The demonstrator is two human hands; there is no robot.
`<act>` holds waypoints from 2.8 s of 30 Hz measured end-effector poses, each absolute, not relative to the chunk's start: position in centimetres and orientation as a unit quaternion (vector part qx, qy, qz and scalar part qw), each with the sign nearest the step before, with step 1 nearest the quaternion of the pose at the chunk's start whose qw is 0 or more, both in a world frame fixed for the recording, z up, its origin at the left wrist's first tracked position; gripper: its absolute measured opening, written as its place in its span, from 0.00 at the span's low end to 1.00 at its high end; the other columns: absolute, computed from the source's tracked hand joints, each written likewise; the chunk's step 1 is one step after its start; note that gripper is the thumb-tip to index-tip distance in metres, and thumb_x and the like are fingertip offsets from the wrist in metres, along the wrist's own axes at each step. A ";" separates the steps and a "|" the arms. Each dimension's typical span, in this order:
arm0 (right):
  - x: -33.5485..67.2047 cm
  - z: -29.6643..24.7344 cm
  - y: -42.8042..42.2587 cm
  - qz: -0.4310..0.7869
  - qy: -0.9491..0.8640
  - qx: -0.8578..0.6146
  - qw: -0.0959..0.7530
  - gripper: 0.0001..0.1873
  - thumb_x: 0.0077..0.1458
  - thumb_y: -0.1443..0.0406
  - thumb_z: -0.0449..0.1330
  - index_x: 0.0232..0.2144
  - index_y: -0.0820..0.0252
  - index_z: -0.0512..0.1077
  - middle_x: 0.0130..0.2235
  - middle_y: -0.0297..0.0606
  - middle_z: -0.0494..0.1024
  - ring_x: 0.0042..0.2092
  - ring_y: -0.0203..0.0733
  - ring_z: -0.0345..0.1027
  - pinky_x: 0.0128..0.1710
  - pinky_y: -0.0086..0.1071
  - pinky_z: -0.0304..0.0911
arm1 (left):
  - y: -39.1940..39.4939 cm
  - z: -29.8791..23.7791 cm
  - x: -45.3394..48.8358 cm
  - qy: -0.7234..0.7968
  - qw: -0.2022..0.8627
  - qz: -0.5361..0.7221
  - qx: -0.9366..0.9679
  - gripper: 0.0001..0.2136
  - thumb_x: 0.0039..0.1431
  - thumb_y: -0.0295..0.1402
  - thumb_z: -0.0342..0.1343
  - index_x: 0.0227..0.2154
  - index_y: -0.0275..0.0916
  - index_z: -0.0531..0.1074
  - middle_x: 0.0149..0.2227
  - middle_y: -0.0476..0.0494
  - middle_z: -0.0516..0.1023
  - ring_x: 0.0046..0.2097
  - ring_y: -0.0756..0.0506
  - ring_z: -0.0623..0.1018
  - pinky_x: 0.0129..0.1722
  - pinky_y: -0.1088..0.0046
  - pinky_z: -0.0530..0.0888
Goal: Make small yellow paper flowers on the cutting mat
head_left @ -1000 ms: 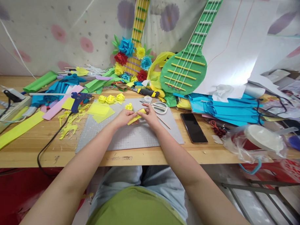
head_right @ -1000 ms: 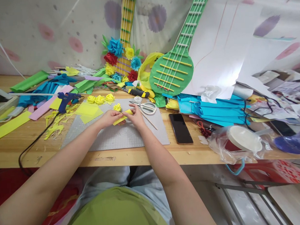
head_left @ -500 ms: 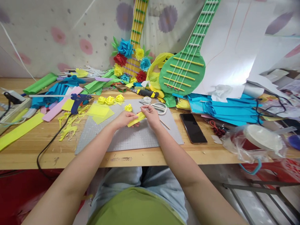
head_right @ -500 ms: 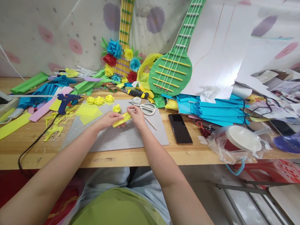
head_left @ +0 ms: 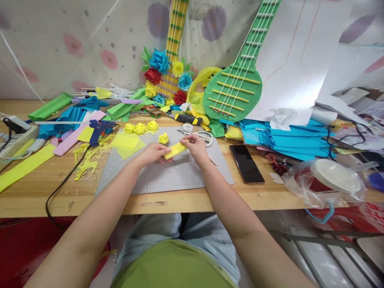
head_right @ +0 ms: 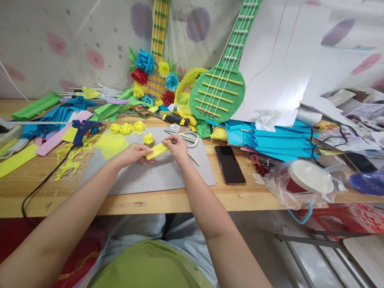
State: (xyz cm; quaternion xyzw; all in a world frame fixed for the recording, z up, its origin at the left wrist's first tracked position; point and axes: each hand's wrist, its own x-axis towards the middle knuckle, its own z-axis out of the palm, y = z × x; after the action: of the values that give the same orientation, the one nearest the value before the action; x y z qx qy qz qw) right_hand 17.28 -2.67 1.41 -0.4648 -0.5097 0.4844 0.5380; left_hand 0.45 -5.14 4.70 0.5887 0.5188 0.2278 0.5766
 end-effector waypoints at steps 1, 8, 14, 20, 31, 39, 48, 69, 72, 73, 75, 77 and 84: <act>17.4 1.5 -2.6 0.484 -0.510 -0.465 0.538 0.12 0.33 0.59 0.62 0.22 0.60 0.67 0.20 0.30 0.67 0.24 0.32 0.60 0.25 0.28 0.56 | -5.1 4.8 0.0 0.520 0.578 0.218 0.590 0.21 0.38 0.48 0.58 0.29 0.33 0.73 0.29 0.38 0.77 0.31 0.46 0.76 0.25 0.75 0.70; 17.7 1.6 -2.6 0.458 -0.527 -0.466 0.543 0.12 0.34 0.59 0.61 0.22 0.59 0.66 0.21 0.31 0.68 0.24 0.33 0.60 0.26 0.28 0.57 | -4.4 5.8 -2.8 0.594 0.523 0.167 0.589 0.17 0.39 0.44 0.59 0.25 0.33 0.73 0.29 0.37 0.77 0.30 0.45 0.76 0.27 0.72 0.70; 17.8 1.6 -2.8 0.462 -0.561 -0.446 0.522 0.11 0.34 0.60 0.61 0.21 0.59 0.66 0.22 0.31 0.68 0.25 0.33 0.60 0.26 0.28 0.56 | -3.8 5.1 0.0 0.573 0.324 0.285 0.697 0.15 0.46 0.43 0.52 0.26 0.36 0.74 0.27 0.46 0.76 0.30 0.49 0.73 0.28 0.78 0.66; 18.0 1.7 -2.8 0.465 -0.561 -0.434 0.530 0.11 0.35 0.59 0.61 0.21 0.59 0.66 0.23 0.31 0.68 0.25 0.33 0.60 0.26 0.28 0.56 | -4.6 4.4 2.4 0.550 0.433 0.188 0.689 0.10 0.38 0.38 0.58 0.19 0.35 0.73 0.17 0.49 0.71 0.22 0.52 0.69 0.21 0.78 0.62; 17.6 1.8 -2.9 0.464 -0.591 -0.437 0.494 0.13 0.35 0.57 0.61 0.22 0.60 0.66 0.23 0.30 0.68 0.26 0.32 0.61 0.26 0.27 0.57 | -5.7 6.0 2.1 0.552 0.571 0.191 0.576 0.14 0.31 0.39 0.63 0.21 0.32 0.74 0.23 0.41 0.76 0.25 0.49 0.72 0.24 0.76 0.67; 16.7 2.0 -3.5 0.558 -0.535 -0.411 0.483 0.28 0.32 0.60 0.65 0.38 0.57 0.61 0.26 0.28 0.71 0.29 0.33 0.66 0.31 0.29 0.63 | -5.2 4.9 2.6 0.585 0.499 0.273 0.578 0.13 0.37 0.39 0.60 0.21 0.32 0.75 0.21 0.42 0.76 0.22 0.50 0.71 0.22 0.77 0.64; 15.8 0.6 -2.6 0.574 -0.455 -0.449 0.512 0.20 0.35 0.60 0.64 0.29 0.58 0.60 0.20 0.25 0.69 0.21 0.30 0.63 0.26 0.28 0.64 | -5.4 5.1 3.3 0.568 0.589 0.334 0.468 0.08 0.37 0.31 0.62 0.21 0.30 0.73 0.21 0.40 0.75 0.24 0.47 0.74 0.23 0.74 0.68; 23.2 5.6 1.3 -0.016 -0.762 -0.646 -0.055 0.15 0.44 0.67 0.55 0.37 0.66 0.71 0.42 0.50 0.73 0.44 0.48 0.65 0.39 0.32 0.58 | -6.4 2.1 1.7 0.494 0.585 0.502 0.402 0.14 0.41 0.35 0.60 0.30 0.30 0.71 0.31 0.39 0.76 0.30 0.48 0.76 0.31 0.71 0.73; 24.0 7.6 0.8 0.006 -0.754 -0.655 -0.061 0.16 0.43 0.66 0.55 0.37 0.66 0.71 0.40 0.51 0.73 0.40 0.48 0.66 0.34 0.32 0.58 | -6.6 1.8 1.7 0.482 0.577 0.527 0.396 0.15 0.41 0.36 0.60 0.31 0.31 0.70 0.30 0.40 0.76 0.30 0.48 0.76 0.30 0.71 0.73; 24.4 8.2 0.4 0.018 -0.752 -0.657 -0.050 0.16 0.42 0.66 0.55 0.37 0.65 0.70 0.40 0.50 0.73 0.40 0.48 0.66 0.33 0.32 0.58 | -6.7 1.7 1.8 0.480 0.570 0.535 0.397 0.15 0.41 0.37 0.60 0.31 0.31 0.70 0.30 0.40 0.76 0.30 0.48 0.76 0.30 0.71 0.73; 25.0 9.3 -0.7 0.047 -0.769 -0.637 -0.010 0.17 0.42 0.65 0.56 0.38 0.64 0.68 0.39 0.48 0.73 0.38 0.46 0.66 0.31 0.30 0.56 | -6.8 1.6 1.9 0.477 0.556 0.552 0.399 0.16 0.40 0.38 0.60 0.31 0.31 0.70 0.30 0.40 0.76 0.30 0.48 0.76 0.30 0.71 0.73; 25.1 9.8 -1.8 0.096 -0.797 -0.596 0.014 0.17 0.43 0.62 0.56 0.38 0.62 0.66 0.38 0.45 0.73 0.37 0.43 0.65 0.29 0.28 0.55 | -7.0 1.5 2.0 0.472 0.546 0.565 0.399 0.17 0.40 0.39 0.60 0.31 0.31 0.70 0.30 0.40 0.76 0.30 0.48 0.76 0.30 0.71 0.73; 23.0 8.3 -4.7 0.210 -0.840 -0.500 0.012 0.29 0.39 0.45 0.57 0.38 0.58 0.63 0.39 0.40 0.72 0.36 0.41 0.65 0.29 0.27 0.54 | -7.4 1.1 1.9 0.459 0.541 0.582 0.398 0.18 0.39 0.40 0.61 0.32 0.30 0.71 0.31 0.38 0.77 0.29 0.47 0.77 0.32 0.69 0.73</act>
State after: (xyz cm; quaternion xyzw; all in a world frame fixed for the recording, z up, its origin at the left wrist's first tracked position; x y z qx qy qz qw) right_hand 23.04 -4.69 8.35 -0.5001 -0.8400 0.2102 0.0121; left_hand 1.92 -7.43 1.15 0.3982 0.4589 0.5819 0.5406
